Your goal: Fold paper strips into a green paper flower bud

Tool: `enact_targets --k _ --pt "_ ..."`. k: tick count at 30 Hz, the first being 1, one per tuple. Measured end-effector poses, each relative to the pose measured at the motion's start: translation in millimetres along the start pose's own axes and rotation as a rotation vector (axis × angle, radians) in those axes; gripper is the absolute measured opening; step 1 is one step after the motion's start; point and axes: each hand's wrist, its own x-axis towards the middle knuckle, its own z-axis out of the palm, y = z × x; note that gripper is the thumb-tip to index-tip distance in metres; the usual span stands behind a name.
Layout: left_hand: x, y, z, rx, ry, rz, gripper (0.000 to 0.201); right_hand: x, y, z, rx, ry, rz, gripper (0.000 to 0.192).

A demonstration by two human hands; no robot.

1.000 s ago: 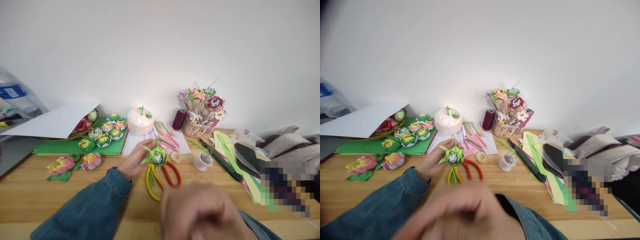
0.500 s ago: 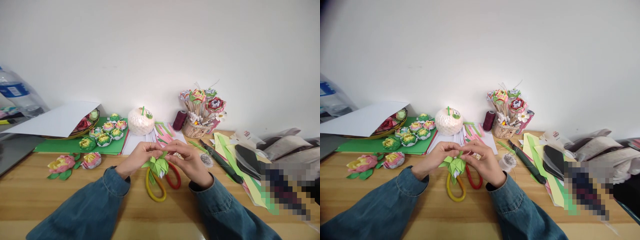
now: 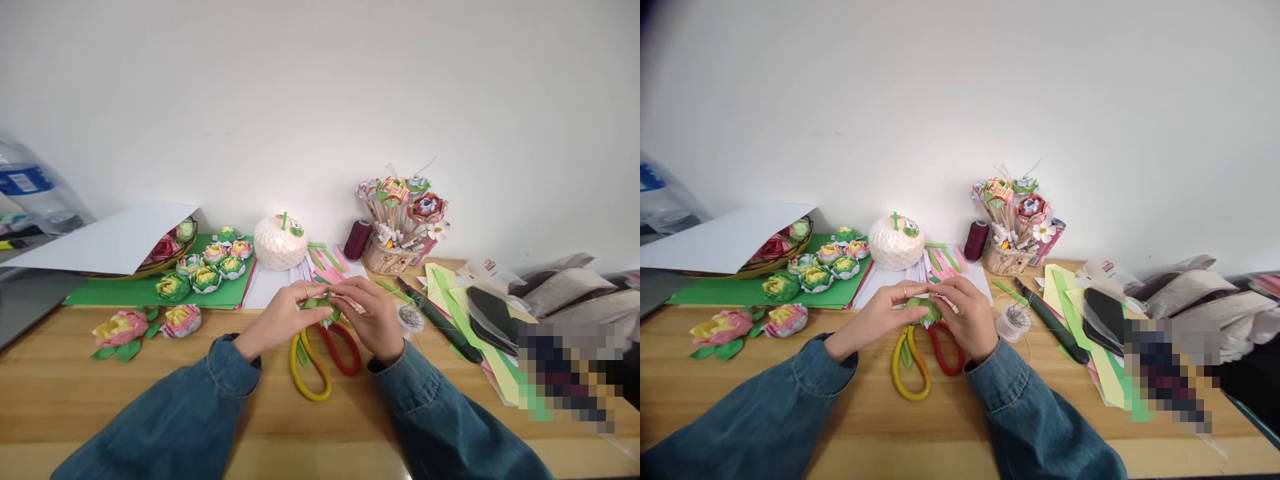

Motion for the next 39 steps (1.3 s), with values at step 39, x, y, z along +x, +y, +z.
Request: enact_targets --k 39 --pt "-0.6 -5.2 6.9 -0.509 0.043 -0.321 0.015 3.0 8.9 1.3 0.727 -0.295 0.626 0.026"
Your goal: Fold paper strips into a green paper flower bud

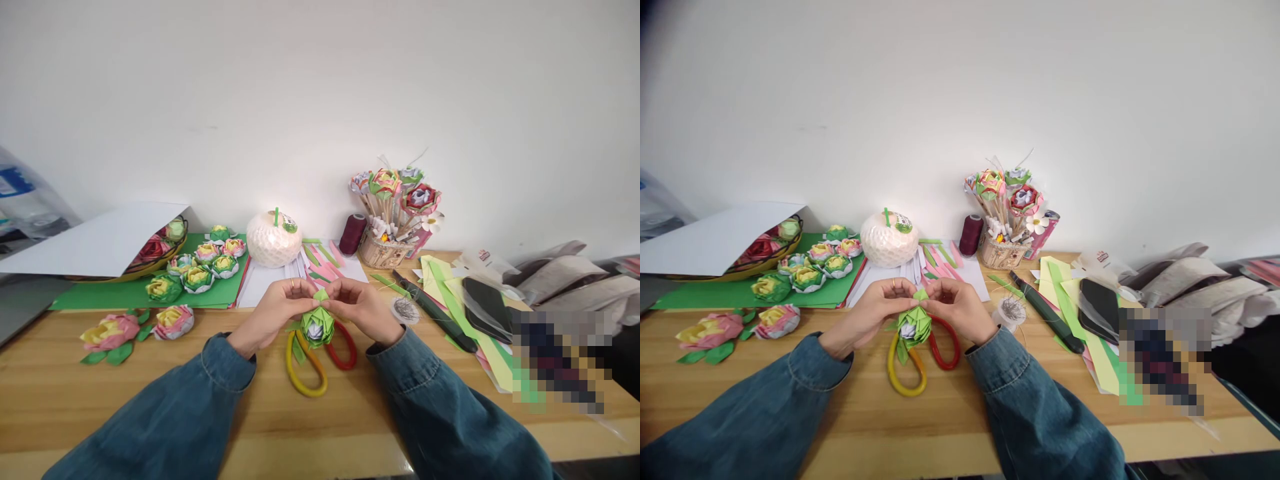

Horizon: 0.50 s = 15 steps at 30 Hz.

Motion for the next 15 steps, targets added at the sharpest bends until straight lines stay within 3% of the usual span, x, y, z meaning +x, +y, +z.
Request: enact_targets --k 4,9,12,15 --pt "1.8 -0.4 1.3 0.067 0.051 0.046 0.012 -2.1 2.0 2.1 -0.188 0.064 -0.057 0.02" --pt "4.5 -2.5 1.5 0.21 0.133 0.145 0.007 -6.6 0.5 6.6 -0.552 0.174 -0.239 0.006" --pt "5.3 -2.8 0.8 0.239 0.153 0.165 0.007 -5.2 3.2 5.8 -0.545 0.175 -0.239 0.006" --pt "5.1 -2.0 -0.1 0.226 0.144 0.158 0.009 -1.4 7.7 2.0 -0.384 0.079 -0.106 0.015"
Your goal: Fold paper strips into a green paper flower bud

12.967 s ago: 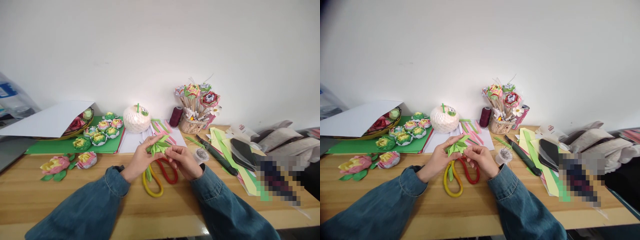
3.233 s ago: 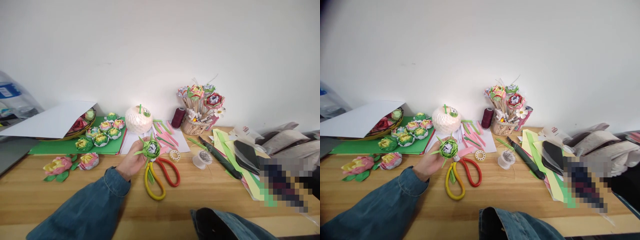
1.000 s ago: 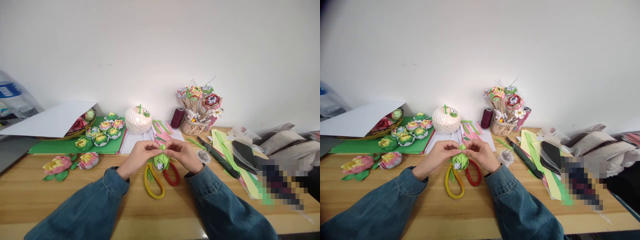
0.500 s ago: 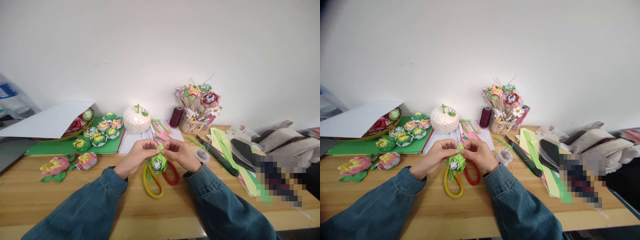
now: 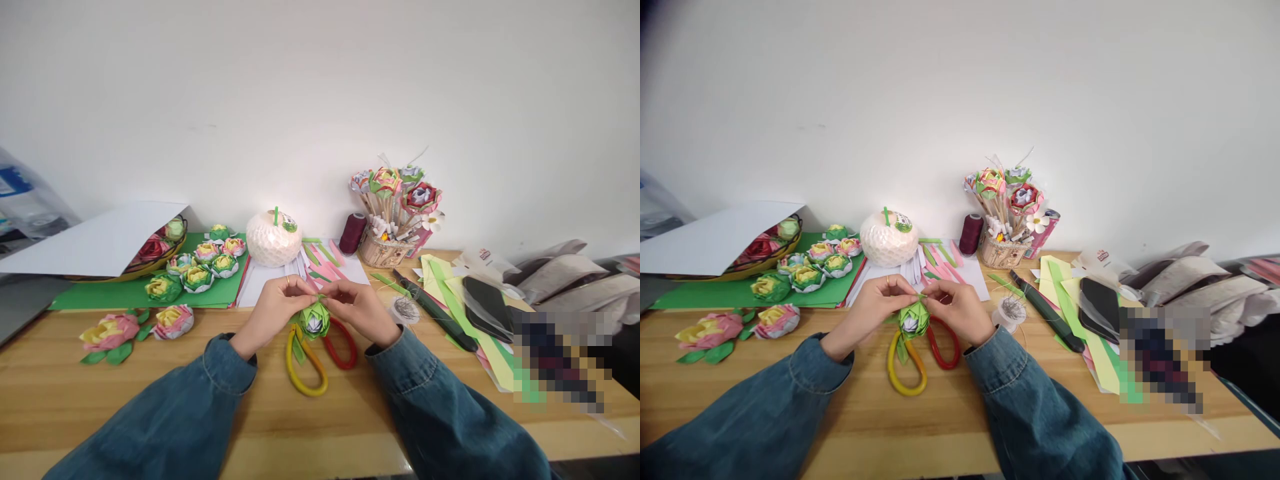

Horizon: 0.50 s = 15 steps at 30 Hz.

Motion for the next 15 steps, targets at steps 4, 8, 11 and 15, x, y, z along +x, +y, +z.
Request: enact_targets --k 4,8,11,15 --pt "0.4 0.9 -1.4 0.013 -0.008 0.011 0.009 2.2 3.0 -3.8 0.06 -0.1 0.082 0.023" --pt "1.3 0.7 -1.7 0.025 -0.002 0.001 0.01 1.3 -1.2 -8.0 -0.012 -0.109 0.079 0.02" --pt "1.4 1.0 -2.5 0.006 -0.032 -0.025 0.008 0.6 -2.9 -9.0 -0.042 -0.136 0.075 0.019" --pt "1.3 1.8 -5.1 -0.023 -0.122 -0.103 0.014 -0.1 -0.1 -6.9 -0.126 -0.099 0.041 0.017"
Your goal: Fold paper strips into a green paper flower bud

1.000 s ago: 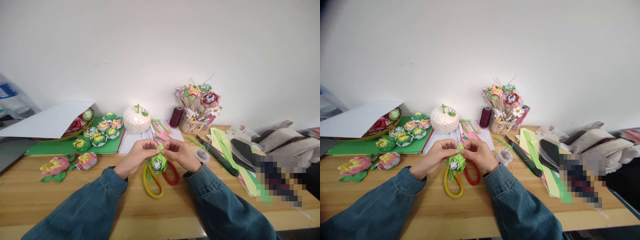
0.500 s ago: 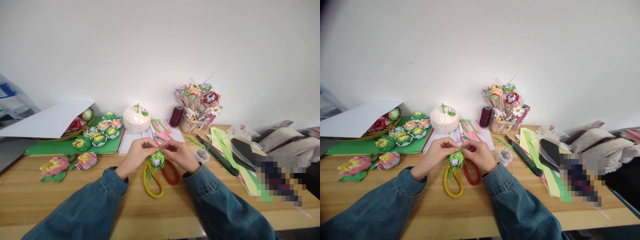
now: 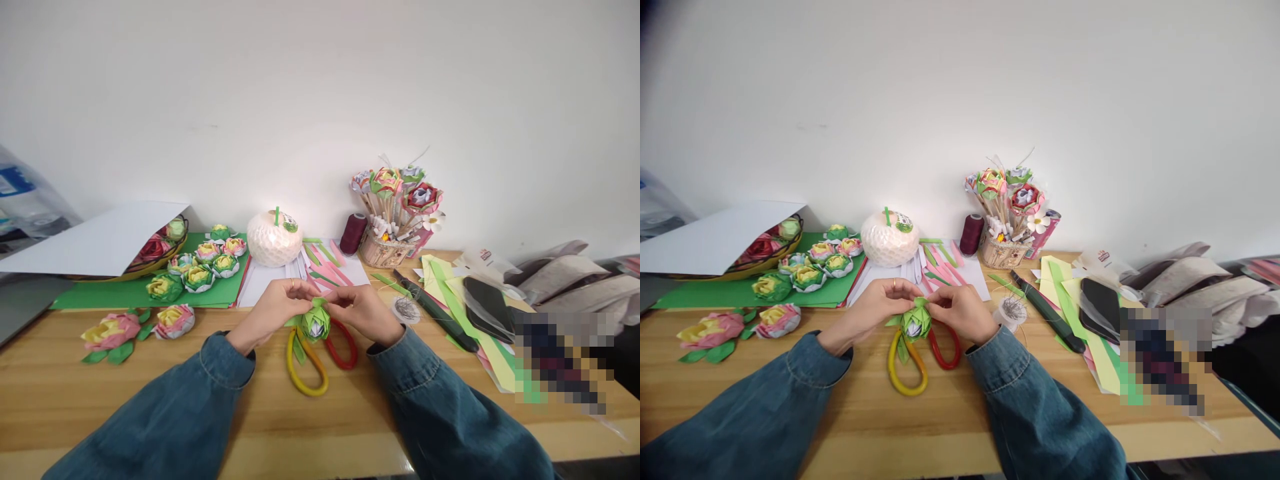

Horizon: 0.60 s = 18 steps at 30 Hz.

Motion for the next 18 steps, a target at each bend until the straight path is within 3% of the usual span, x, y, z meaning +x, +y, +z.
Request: enact_targets --k 5,9,14,18 --pt "2.1 -2.3 -2.1 0.108 -0.007 -0.02 0.01 -0.6 1.5 2.9 -0.16 0.071 -0.056 0.016" --pt "2.8 -0.9 -3.6 0.072 0.027 0.02 0.009 -2.0 0.1 3.3 -0.325 0.201 -0.248 0.015" --pt "-4.2 6.0 -5.8 -0.081 -0.17 0.038 0.033 -6.5 0.1 0.5 -0.517 0.427 -0.613 0.016" --pt "-10.8 7.4 -4.4 -0.097 -0.365 -0.041 0.052 -12.6 3.0 -3.7 -0.597 0.413 -0.76 0.018"
